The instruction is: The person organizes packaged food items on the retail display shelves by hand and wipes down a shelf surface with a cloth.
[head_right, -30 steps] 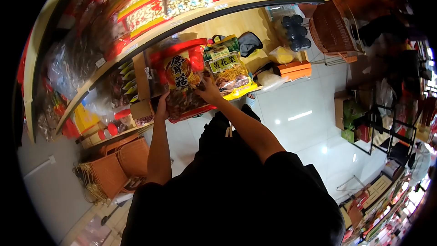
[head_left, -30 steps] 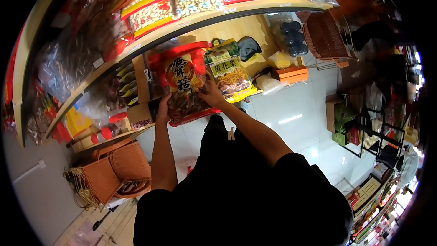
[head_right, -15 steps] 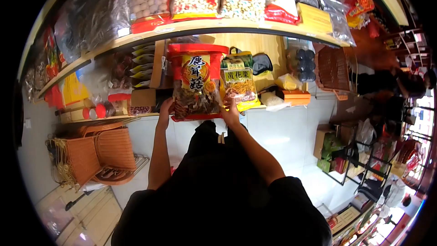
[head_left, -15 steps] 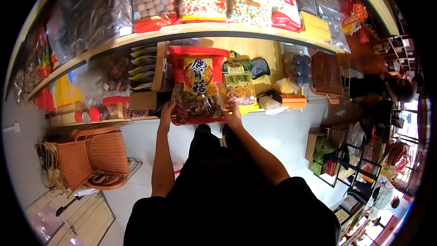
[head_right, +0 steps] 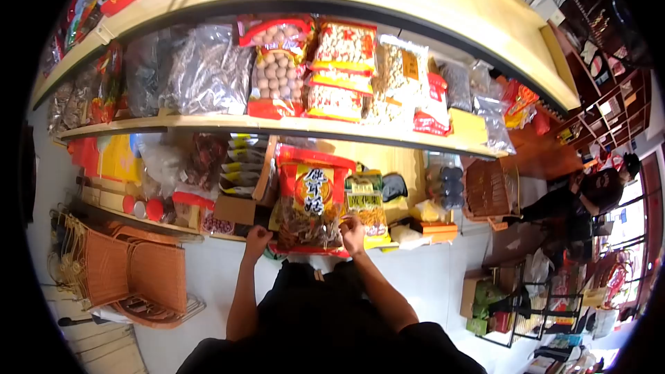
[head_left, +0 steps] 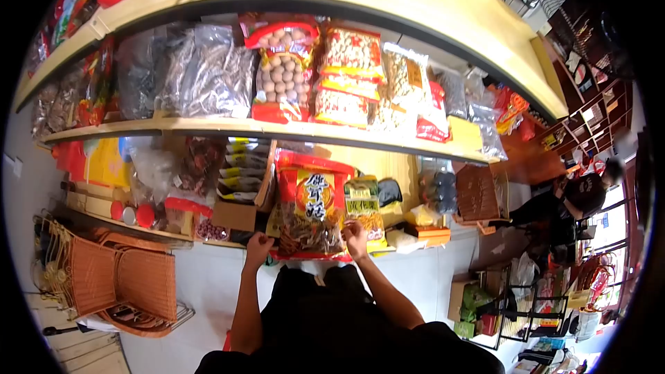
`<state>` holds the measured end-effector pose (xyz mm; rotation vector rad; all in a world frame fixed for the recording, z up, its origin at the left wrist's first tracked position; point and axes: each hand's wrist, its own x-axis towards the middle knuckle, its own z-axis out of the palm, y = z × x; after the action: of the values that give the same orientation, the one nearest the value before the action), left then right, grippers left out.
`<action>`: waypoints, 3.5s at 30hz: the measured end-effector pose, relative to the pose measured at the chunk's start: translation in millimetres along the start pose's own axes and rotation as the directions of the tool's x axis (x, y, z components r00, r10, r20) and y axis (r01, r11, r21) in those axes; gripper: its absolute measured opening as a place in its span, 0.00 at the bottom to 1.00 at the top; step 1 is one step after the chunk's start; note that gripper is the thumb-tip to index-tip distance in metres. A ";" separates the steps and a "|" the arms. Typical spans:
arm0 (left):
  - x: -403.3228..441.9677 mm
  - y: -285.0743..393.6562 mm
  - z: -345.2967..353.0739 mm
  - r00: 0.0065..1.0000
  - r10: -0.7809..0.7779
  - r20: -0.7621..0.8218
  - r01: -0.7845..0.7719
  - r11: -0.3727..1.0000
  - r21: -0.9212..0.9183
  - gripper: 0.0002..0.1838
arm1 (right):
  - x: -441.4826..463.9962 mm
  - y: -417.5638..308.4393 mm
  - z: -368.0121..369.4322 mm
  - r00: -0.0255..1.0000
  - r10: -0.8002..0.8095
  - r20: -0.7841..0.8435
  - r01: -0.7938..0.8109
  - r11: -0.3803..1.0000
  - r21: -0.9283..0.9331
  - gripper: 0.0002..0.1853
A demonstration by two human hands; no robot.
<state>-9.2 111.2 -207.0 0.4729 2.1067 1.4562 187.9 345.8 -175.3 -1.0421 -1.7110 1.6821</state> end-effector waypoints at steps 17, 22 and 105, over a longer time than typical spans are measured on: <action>21.3 54.2 -35.4 0.971 -0.032 0.235 0.015 0.997 0.075 0.12 | 33.8 -80.4 0.7 0.990 -0.132 0.043 0.125 0.983 0.138 0.08; 29.8 67.1 -33.7 0.902 -0.018 0.431 -0.106 0.959 0.262 0.14 | 53.1 -123.1 -25.3 0.965 -0.255 -0.059 0.260 0.955 0.140 0.04; 178.9 588.5 -151.3 0.324 0.900 -0.291 -0.521 0.426 0.740 0.21 | 218.8 -575.3 54.6 0.813 -0.414 0.409 0.580 0.627 -0.519 0.26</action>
<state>-250.8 308.3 344.3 1.5794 3.1670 1.6243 -74.6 529.4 353.1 -0.4904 -2.5431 0.9017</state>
